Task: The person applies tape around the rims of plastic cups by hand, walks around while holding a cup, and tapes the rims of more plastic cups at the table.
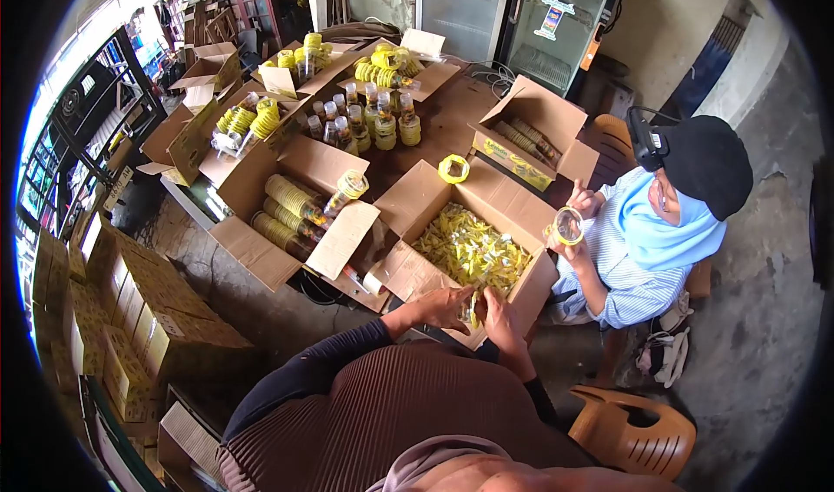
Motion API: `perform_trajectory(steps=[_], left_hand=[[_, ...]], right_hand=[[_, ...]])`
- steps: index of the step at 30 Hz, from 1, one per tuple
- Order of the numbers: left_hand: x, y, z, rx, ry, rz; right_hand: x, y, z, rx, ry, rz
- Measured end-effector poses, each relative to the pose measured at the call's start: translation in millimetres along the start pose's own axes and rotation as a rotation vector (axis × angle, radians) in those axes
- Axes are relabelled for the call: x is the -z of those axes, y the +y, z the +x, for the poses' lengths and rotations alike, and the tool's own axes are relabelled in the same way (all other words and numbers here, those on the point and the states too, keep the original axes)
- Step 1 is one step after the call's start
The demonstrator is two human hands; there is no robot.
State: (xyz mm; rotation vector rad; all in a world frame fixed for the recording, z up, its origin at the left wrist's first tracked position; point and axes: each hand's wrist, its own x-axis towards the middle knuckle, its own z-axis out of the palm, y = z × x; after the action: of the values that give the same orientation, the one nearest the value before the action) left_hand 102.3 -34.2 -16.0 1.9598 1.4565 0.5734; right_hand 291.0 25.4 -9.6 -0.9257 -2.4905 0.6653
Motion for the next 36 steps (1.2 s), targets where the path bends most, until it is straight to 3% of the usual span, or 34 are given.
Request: perform_trajectory(steps=[2, 4, 8, 10, 12, 14, 15, 18, 19, 22, 23, 27, 28, 30, 32, 34, 35, 36], left_hand=[[12.9, 1.1, -6.3, -0.062, -0.033, -0.061], [16.5, -11.3, -11.6, 0.071, -0.132, -0.095], [24.2, -47.9, -11.0, -0.101, -0.196, -0.219], [45.4, -45.6, -16.6, 0.07, -0.341, -0.151], [55.5, -45.7, -24.2, 0.1, -0.349, -0.251], [70.0, -36.8, -29.1, -0.074, -0.233, -0.427], [79.1, -30.7, -30.8, 0.025, -0.358, -0.413], [60.4, -67.8, -22.5, 0.06, -0.356, -0.384], [64.2, -65.3, -22.1, -0.02, -0.274, -0.346], [86.1, -39.2, -19.2, -0.071, -0.317, -0.456], [72.3, -55.3, -8.4, -0.29, -0.277, -0.474], [55.9, -51.0, 9.9, -0.518, -0.187, -0.49], [62.3, -27.0, 10.1, -0.567, -0.144, -0.302], [71.8, 12.8, 6.4, -0.224, -0.269, 0.062], [49.1, 8.2, 9.6, -0.334, -0.255, 0.061], [48.2, 20.5, 4.6, -0.446, -0.2, -0.15], [45.5, 19.6, 3.7, -0.45, -0.229, -0.058], [44.0, 18.2, 6.1, -0.49, -0.258, -0.052]], right_hand=[[-3.6, -6.8, 4.7, -0.005, -0.034, -0.002], [-9.5, -15.3, 7.9, 0.047, -0.026, 0.038], [-23.3, -38.3, 18.8, 0.044, -0.041, 0.038], [-25.4, -50.5, 24.8, 0.025, -0.063, 0.065], [-30.2, -58.0, 31.2, 0.014, -0.063, 0.042], [-29.9, -64.4, 39.2, 0.009, -0.043, 0.041], [-31.1, -65.6, 42.6, 0.052, -0.03, 0.002], [-35.2, -66.2, 45.8, 0.084, 0.035, -0.007], [-35.5, -65.9, 46.6, 0.093, 0.09, 0.022], [-24.8, -73.6, 45.6, 0.05, 0.172, 0.039], [-19.7, -74.2, 42.0, -0.044, 0.147, 0.021], [-25.0, -55.3, 19.1, -0.207, 0.414, 0.113], [-27.8, -46.4, 11.9, -0.23, 0.452, 0.102], [-37.7, -24.6, -4.5, -0.286, 0.569, 0.094], [-41.3, -21.4, -21.8, -0.425, 0.642, 0.112], [-57.7, 14.2, -55.0, -0.671, 0.754, 0.027], [-70.9, 51.3, -83.3, -0.736, 0.883, 0.045], [-56.1, 42.7, -95.1, -0.759, 0.925, 0.029]])
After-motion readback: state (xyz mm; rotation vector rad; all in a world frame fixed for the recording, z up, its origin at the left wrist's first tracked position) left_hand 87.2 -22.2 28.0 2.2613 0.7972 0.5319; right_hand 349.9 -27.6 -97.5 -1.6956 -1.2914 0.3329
